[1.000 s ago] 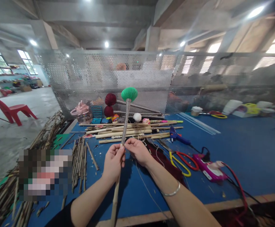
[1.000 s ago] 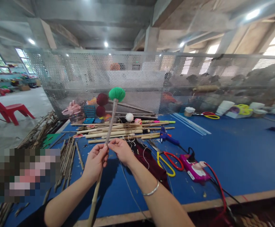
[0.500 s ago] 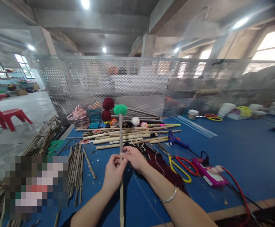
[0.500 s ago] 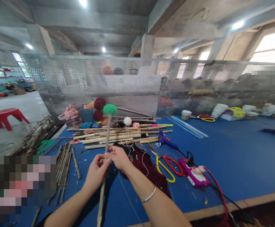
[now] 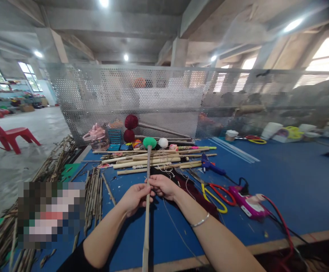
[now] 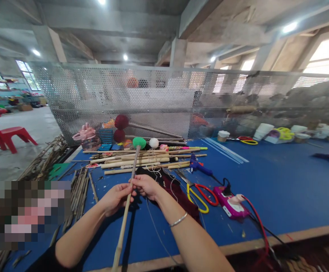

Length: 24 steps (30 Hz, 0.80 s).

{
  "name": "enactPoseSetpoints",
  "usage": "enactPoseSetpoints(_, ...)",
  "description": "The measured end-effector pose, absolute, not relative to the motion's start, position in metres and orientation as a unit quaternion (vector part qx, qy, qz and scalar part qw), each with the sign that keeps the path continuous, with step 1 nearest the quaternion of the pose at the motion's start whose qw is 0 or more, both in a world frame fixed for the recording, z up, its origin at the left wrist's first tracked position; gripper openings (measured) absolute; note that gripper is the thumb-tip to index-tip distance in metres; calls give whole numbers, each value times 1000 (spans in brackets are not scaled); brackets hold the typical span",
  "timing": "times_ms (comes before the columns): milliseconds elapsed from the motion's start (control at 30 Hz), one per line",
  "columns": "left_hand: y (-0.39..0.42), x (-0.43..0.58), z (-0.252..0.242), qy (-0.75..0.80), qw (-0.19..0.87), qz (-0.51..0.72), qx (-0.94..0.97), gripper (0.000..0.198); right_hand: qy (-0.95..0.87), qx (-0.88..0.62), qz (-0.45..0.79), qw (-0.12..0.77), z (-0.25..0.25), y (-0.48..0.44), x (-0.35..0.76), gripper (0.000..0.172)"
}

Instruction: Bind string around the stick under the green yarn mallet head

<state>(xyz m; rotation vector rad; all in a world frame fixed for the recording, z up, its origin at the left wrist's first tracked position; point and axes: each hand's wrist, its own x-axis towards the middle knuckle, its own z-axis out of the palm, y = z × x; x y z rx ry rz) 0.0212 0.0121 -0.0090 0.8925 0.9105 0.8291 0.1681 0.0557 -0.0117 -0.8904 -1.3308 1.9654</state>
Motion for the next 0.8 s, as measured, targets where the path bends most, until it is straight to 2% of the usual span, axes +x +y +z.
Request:
enactPoseSetpoints(133, 11, 20, -7, 396, 745, 359, 399, 36, -519, -349, 704, 335, -12, 56, 167, 33)
enactPoseSetpoints(300, 12, 22, -12, 459, 661, 393, 446, 38, -523, -375, 653, 398, -11, 58, 166, 35)
enactPoseSetpoints(500, 10, 22, -6, 370, 734, 391, 413, 31, -482, -297, 751, 340, 0, 55, 176, 33)
enactPoseSetpoints(600, 9, 21, -5, 367, 749, 375, 405, 33, -495, -290, 745, 340, 1, 54, 176, 30)
enactPoseSetpoints(800, 12, 21, -10, 440, 627, 402, 501, 34, -525, -338, 693, 361, 0, 53, 173, 29)
